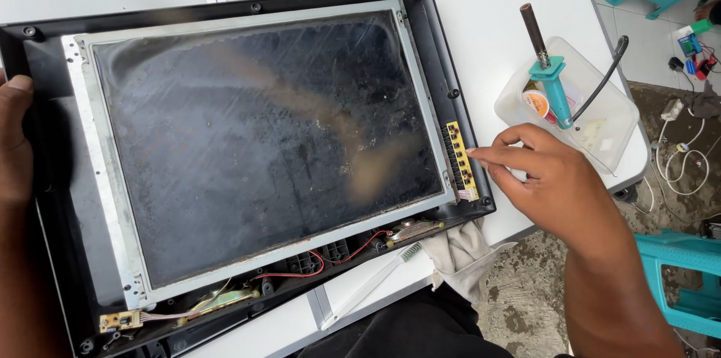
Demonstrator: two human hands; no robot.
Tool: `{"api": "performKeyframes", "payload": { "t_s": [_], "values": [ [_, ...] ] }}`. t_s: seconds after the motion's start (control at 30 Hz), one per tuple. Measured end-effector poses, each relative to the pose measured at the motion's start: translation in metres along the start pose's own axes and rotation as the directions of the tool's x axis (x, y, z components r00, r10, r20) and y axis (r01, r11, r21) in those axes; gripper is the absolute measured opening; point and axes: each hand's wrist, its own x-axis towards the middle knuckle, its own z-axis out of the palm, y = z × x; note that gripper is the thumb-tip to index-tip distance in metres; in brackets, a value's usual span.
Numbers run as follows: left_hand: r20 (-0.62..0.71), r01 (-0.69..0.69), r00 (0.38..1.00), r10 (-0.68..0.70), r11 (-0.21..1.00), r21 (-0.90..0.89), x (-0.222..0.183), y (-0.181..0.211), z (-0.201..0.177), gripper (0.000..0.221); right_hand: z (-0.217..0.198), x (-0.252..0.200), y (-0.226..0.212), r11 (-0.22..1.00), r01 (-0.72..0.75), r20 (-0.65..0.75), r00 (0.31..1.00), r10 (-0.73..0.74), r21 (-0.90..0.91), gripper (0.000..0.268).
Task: Disassembling a computer monitor by unscrewing internal frame components and carefully lifting the LCD panel from the chassis.
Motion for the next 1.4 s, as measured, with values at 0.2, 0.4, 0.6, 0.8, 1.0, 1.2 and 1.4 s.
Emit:
{"api": "performKeyframes", "payload": {
  "t_s": [0.2, 0.4, 0.6, 0.8, 1.0, 1.2, 1.4],
  "values": [
    [-0.157, 0.392, 0.899, -0.408, 0.912, -0.123, -0.021, 0.072, 0.011, 0.03, 0.016, -0.009, 0.002, 0.999, -0.048, -0.057, 0.997, 0.046, -0.026, 0.048],
    [-0.059, -0.012, 0.998, 0.009, 0.999, -0.05, -0.011, 0.016, 0.003, 0.028, 0.029, -0.01, 0.0, 0.992, -0.013, -0.002, 1.0, 0.013, -0.126, 0.045],
    [-0.061, 0.024, 0.998, -0.028, 0.998, -0.066, -0.009, 0.009, 0.002, 0.027, 0.028, -0.009, -0.008, 0.992, -0.097, 0.057, 0.994, 0.092, 0.078, 0.049],
    [-0.077, -0.119, 0.99, 0.118, 0.993, -0.008, -0.01, 0.011, 0.001, 0.033, 0.029, -0.008, -0.008, 0.989, -0.105, 0.079, 0.992, 0.097, 0.106, 0.05],
    [-0.033, -0.009, 0.999, 0.007, 0.998, -0.056, -0.011, 0.014, 0.002, 0.028, 0.031, -0.004, -0.01, 0.993, -0.098, 0.09, 0.991, 0.104, -0.062, 0.064],
    [-0.048, -0.073, 0.996, 0.072, 0.997, -0.017, -0.009, 0.007, 0.002, 0.025, 0.029, 0.001, -0.006, 0.994, -0.107, 0.109, 0.989, 0.103, 0.034, 0.059],
    [-0.042, -0.009, 0.999, 0.006, 0.997, -0.071, -0.011, 0.012, 0.003, 0.024, 0.023, 0.009, -0.013, 0.958, -0.255, 0.25, 0.927, 0.28, -0.129, 0.075]
  ]
}}
